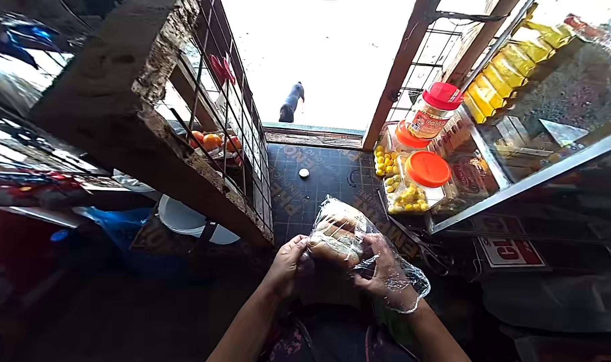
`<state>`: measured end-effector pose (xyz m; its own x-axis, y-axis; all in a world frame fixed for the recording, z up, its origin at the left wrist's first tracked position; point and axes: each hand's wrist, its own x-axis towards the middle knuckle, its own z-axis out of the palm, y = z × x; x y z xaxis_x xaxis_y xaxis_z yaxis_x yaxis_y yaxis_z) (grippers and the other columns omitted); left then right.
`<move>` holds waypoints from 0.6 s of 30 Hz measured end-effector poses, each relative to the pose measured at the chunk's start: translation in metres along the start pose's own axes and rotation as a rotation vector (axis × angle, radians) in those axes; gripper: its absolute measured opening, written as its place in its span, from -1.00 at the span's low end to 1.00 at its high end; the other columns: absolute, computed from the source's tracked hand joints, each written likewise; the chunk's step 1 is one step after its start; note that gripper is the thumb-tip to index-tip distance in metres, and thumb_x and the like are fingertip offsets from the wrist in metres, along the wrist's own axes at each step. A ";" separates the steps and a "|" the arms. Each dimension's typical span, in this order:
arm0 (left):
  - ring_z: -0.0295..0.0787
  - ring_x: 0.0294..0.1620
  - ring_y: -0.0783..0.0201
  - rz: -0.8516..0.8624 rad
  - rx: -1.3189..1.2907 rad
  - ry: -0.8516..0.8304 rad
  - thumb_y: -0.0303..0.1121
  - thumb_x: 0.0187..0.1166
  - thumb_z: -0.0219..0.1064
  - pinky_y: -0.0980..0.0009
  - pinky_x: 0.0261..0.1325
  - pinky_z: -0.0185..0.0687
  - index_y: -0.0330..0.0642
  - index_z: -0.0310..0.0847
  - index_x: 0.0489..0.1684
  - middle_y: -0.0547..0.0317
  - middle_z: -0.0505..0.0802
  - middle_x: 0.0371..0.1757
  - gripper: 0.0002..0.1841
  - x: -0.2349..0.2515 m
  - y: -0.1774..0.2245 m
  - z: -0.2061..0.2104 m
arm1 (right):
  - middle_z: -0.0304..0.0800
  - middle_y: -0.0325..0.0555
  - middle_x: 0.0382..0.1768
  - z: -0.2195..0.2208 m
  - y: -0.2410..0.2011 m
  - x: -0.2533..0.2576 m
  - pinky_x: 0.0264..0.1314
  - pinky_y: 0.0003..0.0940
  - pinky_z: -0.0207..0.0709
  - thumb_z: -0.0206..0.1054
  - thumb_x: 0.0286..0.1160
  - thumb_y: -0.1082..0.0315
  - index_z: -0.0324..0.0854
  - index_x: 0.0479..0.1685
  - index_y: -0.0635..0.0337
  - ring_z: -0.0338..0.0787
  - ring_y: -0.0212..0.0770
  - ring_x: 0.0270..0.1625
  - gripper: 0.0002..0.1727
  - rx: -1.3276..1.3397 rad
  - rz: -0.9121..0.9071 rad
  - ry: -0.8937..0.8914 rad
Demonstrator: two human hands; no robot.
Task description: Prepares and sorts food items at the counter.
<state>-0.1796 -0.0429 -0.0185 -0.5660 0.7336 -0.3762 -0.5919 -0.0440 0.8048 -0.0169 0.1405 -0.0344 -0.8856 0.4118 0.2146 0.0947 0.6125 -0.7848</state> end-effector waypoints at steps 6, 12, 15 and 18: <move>0.21 -0.77 0.61 0.151 0.153 0.108 -0.40 0.86 -0.15 0.70 -0.71 0.14 -0.07 0.47 -0.20 0.45 0.51 -0.63 -0.73 -0.003 -0.002 0.013 | 0.44 0.39 0.55 -0.001 -0.015 0.006 0.67 -0.09 0.38 0.76 -0.10 -0.03 0.33 0.62 0.43 0.52 0.10 0.58 0.17 0.007 0.195 -0.070; 0.27 -0.71 0.59 0.318 0.202 0.385 -0.47 0.84 -0.06 0.70 -0.62 0.22 -0.18 0.50 -0.18 0.43 0.50 -0.59 -0.78 0.001 -0.007 0.015 | 0.65 0.13 0.42 -0.020 -0.019 0.013 0.66 -0.31 0.43 0.79 -0.09 0.02 0.41 0.54 0.42 0.63 -0.21 0.49 0.08 0.156 0.015 -0.055; 0.29 -0.71 0.59 0.347 0.266 0.414 -0.48 0.83 -0.04 0.70 -0.61 0.24 -0.20 0.51 -0.19 0.43 0.49 -0.59 -0.79 0.003 -0.011 0.014 | 0.64 0.17 0.42 -0.028 -0.012 0.006 0.63 -0.31 0.43 0.78 -0.21 -0.07 0.36 0.55 0.48 0.62 -0.21 0.50 0.19 0.080 0.024 -0.067; 0.31 -0.68 0.58 0.357 0.308 0.424 -0.46 0.84 -0.03 0.68 -0.59 0.25 -0.21 0.51 -0.18 0.42 0.51 -0.56 -0.79 0.007 -0.010 0.014 | 0.59 0.25 0.44 -0.031 0.004 0.005 0.62 -0.29 0.46 0.82 -0.23 0.00 0.37 0.53 0.49 0.61 -0.14 0.50 0.18 0.120 0.003 -0.041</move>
<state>-0.1702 -0.0279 -0.0229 -0.9137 0.3741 -0.1588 -0.1685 0.0070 0.9857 -0.0071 0.1666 -0.0183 -0.9033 0.3845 0.1902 0.0447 0.5252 -0.8498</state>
